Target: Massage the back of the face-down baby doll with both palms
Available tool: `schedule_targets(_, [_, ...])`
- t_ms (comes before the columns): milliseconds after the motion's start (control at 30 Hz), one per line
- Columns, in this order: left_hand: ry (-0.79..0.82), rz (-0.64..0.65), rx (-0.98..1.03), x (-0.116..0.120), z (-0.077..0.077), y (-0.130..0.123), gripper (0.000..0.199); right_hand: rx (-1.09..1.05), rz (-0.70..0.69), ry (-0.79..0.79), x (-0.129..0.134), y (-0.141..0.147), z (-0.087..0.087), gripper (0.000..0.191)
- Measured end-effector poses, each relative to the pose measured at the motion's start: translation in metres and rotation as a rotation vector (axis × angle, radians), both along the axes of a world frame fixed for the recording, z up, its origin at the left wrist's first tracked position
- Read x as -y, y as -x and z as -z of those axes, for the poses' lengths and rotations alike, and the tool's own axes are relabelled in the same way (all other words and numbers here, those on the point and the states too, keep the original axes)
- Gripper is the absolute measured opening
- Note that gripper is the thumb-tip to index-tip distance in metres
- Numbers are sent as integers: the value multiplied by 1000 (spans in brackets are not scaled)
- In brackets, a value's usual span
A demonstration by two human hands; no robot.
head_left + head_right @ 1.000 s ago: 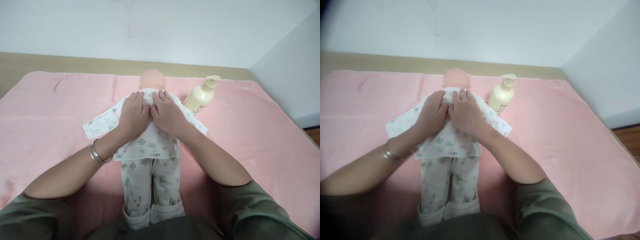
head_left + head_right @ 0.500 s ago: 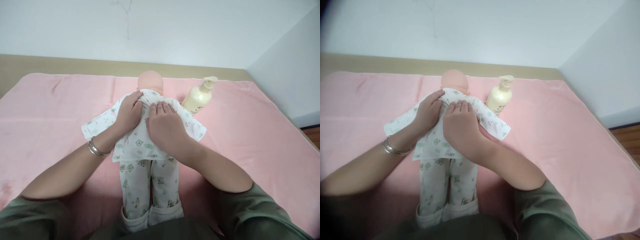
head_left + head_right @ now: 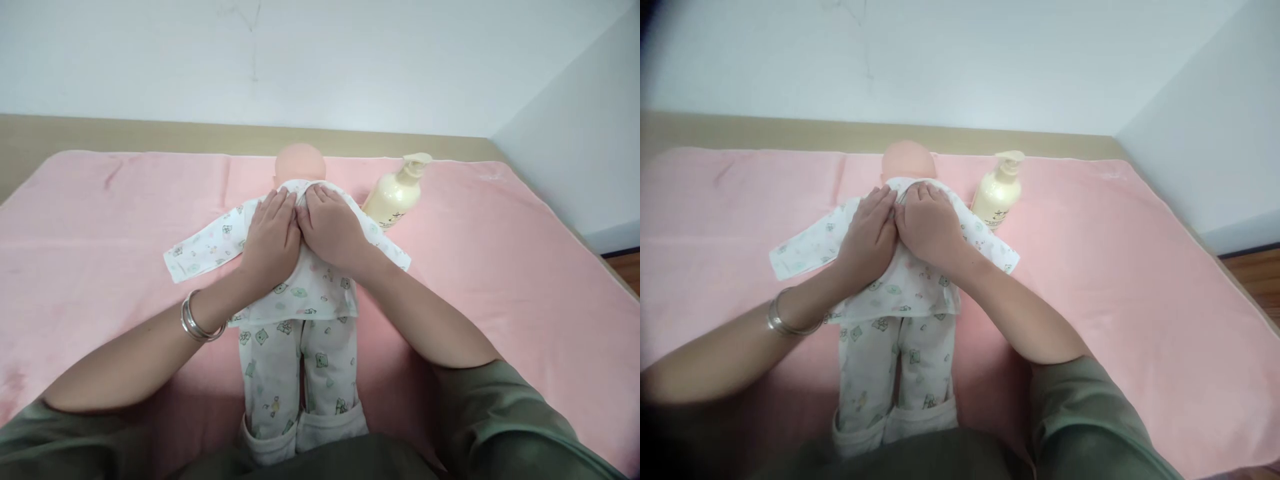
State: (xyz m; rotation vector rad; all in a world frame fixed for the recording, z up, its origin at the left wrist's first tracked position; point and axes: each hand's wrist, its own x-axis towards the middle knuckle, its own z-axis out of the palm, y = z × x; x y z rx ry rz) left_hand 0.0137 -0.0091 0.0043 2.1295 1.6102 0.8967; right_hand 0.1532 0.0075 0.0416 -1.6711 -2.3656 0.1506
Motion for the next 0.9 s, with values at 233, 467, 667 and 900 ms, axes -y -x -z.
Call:
schedule_targets(233, [51, -82, 130, -29, 5, 15, 57, 180, 3, -46, 38, 18, 4, 58])
schedule_targets(467, [-16, -92, 148, -27, 12, 14, 49, 153, -1, -50, 35, 13, -1, 56])
schedule_targets(667, [-21, -26, 136, -28, 5, 14, 41, -22, 45, 57, 2, 5, 6, 64])
schedule_targets(900, [-29, -13, 118, -28, 3, 13, 37, -56, 55, 77, 4, 9, 9, 65])
